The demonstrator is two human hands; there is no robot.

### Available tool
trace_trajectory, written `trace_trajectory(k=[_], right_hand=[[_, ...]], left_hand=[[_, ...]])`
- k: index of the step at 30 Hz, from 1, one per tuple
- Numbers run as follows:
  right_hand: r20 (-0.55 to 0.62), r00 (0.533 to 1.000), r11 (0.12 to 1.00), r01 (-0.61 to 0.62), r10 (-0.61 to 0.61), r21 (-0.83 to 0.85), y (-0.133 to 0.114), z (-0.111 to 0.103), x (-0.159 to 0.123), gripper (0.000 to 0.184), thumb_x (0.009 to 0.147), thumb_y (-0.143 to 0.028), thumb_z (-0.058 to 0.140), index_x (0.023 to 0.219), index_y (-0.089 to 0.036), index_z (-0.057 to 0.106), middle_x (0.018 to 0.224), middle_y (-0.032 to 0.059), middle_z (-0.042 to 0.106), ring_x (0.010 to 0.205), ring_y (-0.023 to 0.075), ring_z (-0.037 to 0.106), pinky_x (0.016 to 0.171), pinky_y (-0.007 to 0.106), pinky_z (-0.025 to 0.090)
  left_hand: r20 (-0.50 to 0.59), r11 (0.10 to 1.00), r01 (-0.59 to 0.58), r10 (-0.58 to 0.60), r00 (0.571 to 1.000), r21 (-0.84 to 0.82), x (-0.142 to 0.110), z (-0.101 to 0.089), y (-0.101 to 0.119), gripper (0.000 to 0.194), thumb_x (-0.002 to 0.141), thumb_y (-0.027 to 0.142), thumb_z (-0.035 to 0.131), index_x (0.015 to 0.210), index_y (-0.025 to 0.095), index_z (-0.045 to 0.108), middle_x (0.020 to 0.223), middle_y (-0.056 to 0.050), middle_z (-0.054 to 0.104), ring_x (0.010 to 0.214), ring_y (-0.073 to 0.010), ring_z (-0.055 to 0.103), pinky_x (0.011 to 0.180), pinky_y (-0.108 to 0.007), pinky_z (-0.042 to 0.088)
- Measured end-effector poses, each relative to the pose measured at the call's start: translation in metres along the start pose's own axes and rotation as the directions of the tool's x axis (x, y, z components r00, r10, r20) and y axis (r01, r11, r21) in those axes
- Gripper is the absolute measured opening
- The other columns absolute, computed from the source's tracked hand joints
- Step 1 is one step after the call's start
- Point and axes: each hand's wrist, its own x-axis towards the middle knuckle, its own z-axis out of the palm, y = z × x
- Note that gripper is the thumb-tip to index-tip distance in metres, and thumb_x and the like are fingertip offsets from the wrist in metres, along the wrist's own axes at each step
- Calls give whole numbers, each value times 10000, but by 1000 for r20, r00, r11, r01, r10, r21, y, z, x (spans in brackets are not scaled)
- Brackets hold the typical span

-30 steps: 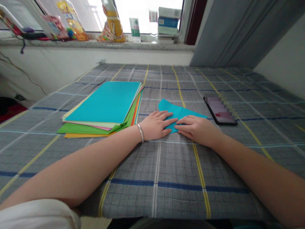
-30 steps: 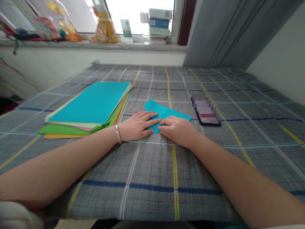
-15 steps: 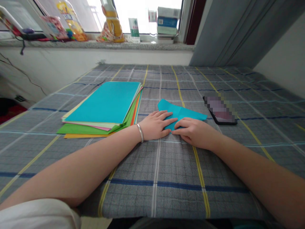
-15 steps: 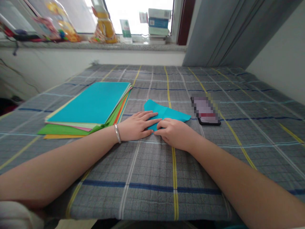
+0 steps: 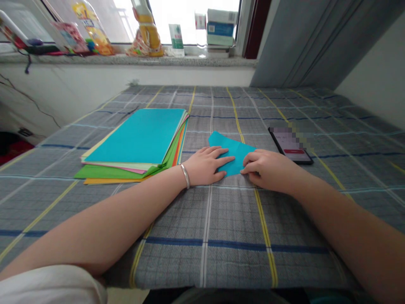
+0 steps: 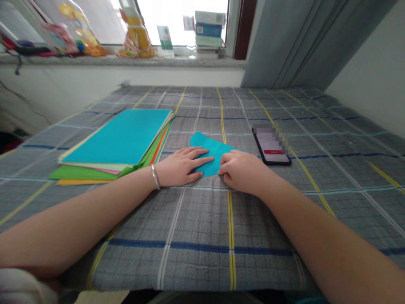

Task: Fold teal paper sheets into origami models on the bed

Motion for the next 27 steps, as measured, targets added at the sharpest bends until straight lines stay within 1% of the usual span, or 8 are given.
trace_trajectory(k=[4,9,11,16,19,23,25,27], right_hand=[[23,999,999,-30,30,-30,8,-4,-4,231,779,-116,626,816,-271,793,910,34,737,825,201,651,768,333,494],[41,997,997,-68,69,-29,16,-6,-10,232,785,-116,626,815,-266,801,951,43,744,821,198,668,750,329,506],[53,993,993,-107,109,-53,18,-7,-13,225,781,-131,634,802,-279,803,970,37,746,791,186,669,705,316,502],[74,977,974,-190,200,-121,18,-12,-15,217,776,-183,642,782,-331,800,1003,-12,748,729,170,666,539,297,423],[71,975,973,-201,210,-115,19,-12,-16,224,773,-183,642,792,-342,799,1008,-23,748,733,172,664,527,299,406],[60,975,972,-205,213,-118,20,-11,-19,210,761,-173,656,776,-323,801,1003,2,751,702,178,642,526,306,394],[95,958,955,-254,270,-150,18,-13,-19,200,762,-182,652,759,-315,801,1005,13,751,693,183,637,516,306,376],[170,916,923,-328,362,-200,15,-19,-18,210,782,-207,621,775,-315,801,1012,19,747,711,190,643,520,304,368]], left_hand=[[3,1000,-4,4,1000,-10,0,0,-1,551,957,431,454,1488,300,383,1562,-79,350,1427,-324,323,1138,-495,288],[-7,1000,-11,10,1000,-18,0,0,-2,555,952,434,464,1486,307,386,1560,-78,353,1425,-322,330,1146,-493,283],[-3,1000,-10,10,1000,-18,0,0,-2,555,954,433,464,1487,303,387,1560,-83,353,1426,-321,330,1148,-489,282],[4,1000,-4,4,1000,-15,0,-2,-1,555,953,428,469,1485,289,392,1557,-91,358,1430,-324,327,1152,-488,283],[-2,1000,-10,10,1000,-13,0,-2,-1,553,954,424,469,1483,281,396,1554,-93,363,1431,-322,330,1154,-483,285],[-1,1000,-8,8,1000,-10,0,-1,0,553,953,420,475,1482,275,401,1552,-96,366,1428,-325,335,1158,-482,285],[3,1000,-8,8,1000,-8,0,-1,0,555,953,420,479,1482,272,401,1552,-96,366,1429,-327,334,1159,-482,285],[3,1000,-10,10,1000,-4,0,-1,-1,554,954,419,479,1482,273,399,1552,-96,366,1430,-327,332,1157,-484,288]])
